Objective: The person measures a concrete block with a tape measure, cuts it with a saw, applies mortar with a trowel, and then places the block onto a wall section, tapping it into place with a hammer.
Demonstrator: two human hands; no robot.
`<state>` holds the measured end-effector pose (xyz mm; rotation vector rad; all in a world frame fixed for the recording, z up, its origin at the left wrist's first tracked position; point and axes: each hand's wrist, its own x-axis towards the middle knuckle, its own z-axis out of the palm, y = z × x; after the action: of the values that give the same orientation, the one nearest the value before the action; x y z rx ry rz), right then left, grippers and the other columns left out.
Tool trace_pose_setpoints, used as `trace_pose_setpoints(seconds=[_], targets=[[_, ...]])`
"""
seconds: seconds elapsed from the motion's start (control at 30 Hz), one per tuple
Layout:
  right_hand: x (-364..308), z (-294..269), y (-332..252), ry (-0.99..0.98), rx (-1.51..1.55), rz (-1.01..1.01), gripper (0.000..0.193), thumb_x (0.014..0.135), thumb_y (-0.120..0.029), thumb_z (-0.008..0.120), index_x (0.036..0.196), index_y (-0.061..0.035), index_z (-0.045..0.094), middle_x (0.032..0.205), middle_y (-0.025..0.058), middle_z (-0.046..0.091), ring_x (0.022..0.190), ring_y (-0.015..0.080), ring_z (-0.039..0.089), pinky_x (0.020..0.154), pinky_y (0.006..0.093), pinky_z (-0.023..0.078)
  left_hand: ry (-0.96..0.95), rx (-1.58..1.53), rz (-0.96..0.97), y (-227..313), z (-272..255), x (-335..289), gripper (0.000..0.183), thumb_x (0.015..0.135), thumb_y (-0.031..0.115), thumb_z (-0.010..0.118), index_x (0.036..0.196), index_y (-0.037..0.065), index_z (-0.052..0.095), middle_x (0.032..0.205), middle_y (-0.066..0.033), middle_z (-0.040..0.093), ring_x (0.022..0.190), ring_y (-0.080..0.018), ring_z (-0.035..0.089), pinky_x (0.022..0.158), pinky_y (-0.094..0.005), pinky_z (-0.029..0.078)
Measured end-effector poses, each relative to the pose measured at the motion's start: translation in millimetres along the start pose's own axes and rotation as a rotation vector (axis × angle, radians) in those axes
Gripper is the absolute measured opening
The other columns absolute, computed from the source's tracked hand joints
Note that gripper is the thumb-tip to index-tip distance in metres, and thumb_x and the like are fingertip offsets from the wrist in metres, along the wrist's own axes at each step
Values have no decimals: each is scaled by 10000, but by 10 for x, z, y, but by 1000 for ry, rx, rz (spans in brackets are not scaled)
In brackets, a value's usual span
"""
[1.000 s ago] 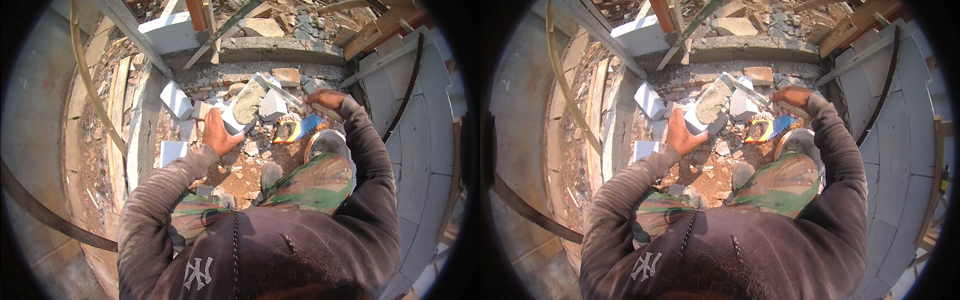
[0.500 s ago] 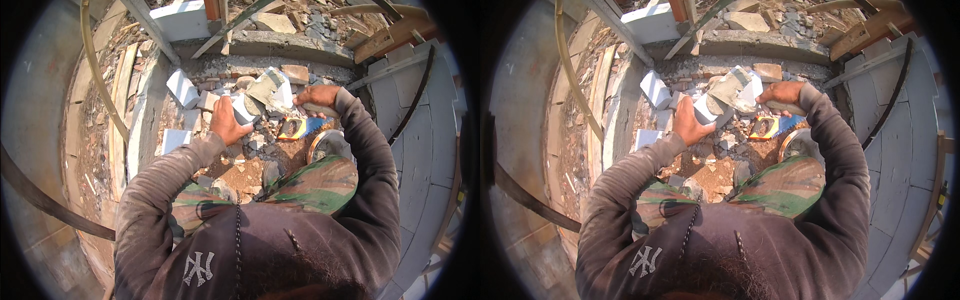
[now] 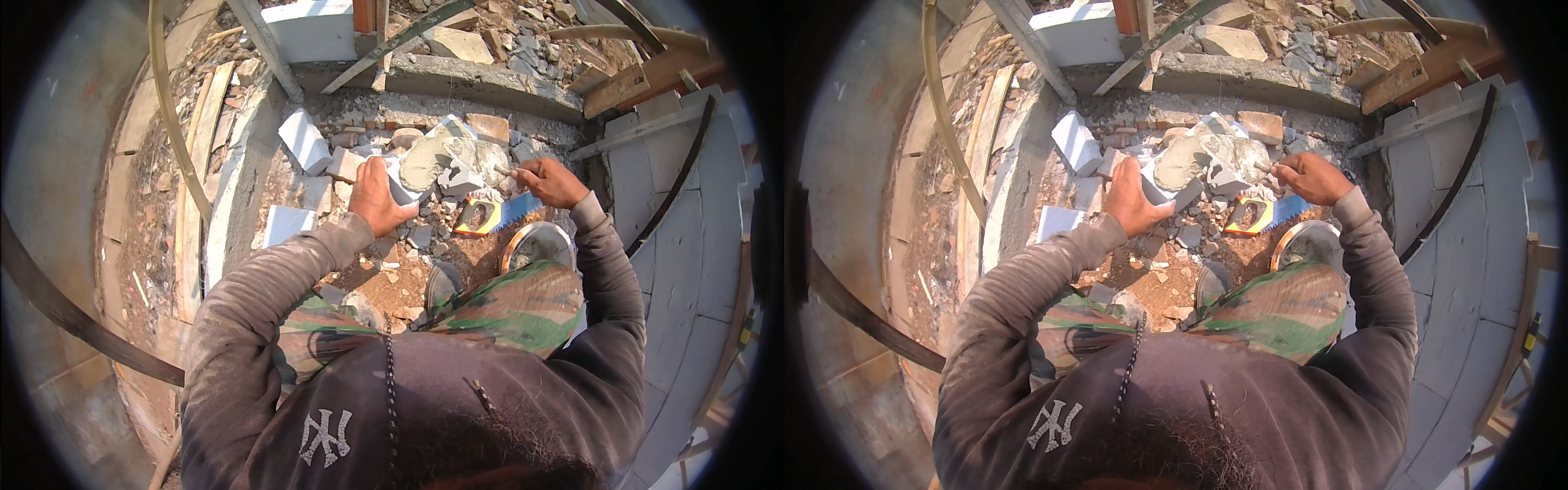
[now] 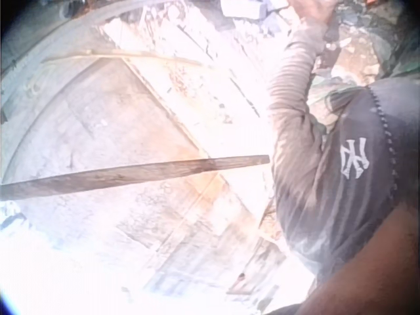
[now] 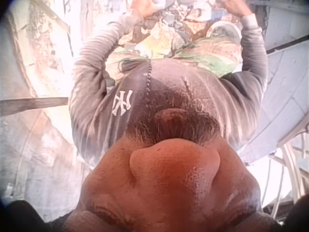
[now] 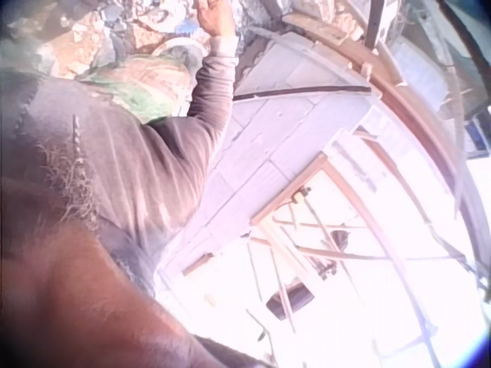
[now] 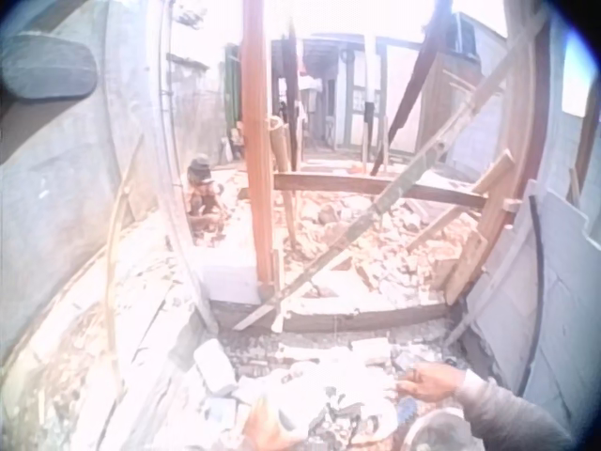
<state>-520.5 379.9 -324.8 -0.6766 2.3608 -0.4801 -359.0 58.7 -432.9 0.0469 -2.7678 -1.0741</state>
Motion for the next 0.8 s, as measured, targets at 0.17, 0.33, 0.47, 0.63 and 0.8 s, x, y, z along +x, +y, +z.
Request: trace_pose_setpoints(seconds=[0.17, 0.33, 0.47, 0.63, 0.8], targets=[[308, -356, -325, 313, -538, -99, 337, 993, -380, 595, 979, -93, 771, 873, 214, 729, 876, 407, 714, 785, 515, 567, -74, 58, 62, 57, 34, -30, 787, 628, 321, 914, 1153, -32, 446, 1133, -214, 493, 1119, -402, 480, 1007, -493, 438], [594, -511, -714, 181, -885, -307, 318, 927, -384, 613, 908, -105, 765, 785, 178, 720, 810, 390, 723, 737, 517, 582, -73, 23, 61, 90, 71, -41, 822, 620, 320, 923, 1168, -35, 425, 1122, -209, 487, 1115, -401, 476, 1004, -496, 435], [477, -465, -646, 175, -845, -357, 314, 930, -380, 625, 922, -107, 780, 800, 173, 728, 800, 395, 720, 741, 517, 582, -49, 21, 18, 69, 59, -12, 826, 628, 320, 923, 1172, -38, 414, 1131, -215, 489, 1125, -407, 477, 1009, -496, 439], [278, 17, -40, 19, 48, -138, 330, 992, -337, 620, 950, -46, 769, 772, 101, 725, 720, 272, 696, 638, 425, 530, 12, -64, -83, 28, 14, 54, 812, 651, 337, 913, 1160, -43, 408, 1142, -260, 515, 1146, -432, 493, 1025, -512, 439], [296, 1122, 432, 96, 733, -247, 345, 1043, -304, 530, 986, -9, 699, 754, 32, 622, 660, 111, 593, 554, 292, 473, 40, -109, -146, 10, 47, 123, 799, 665, 356, 909, 1147, -37, 405, 1127, -268, 533, 1142, -430, 508, 995, -518, 451]])
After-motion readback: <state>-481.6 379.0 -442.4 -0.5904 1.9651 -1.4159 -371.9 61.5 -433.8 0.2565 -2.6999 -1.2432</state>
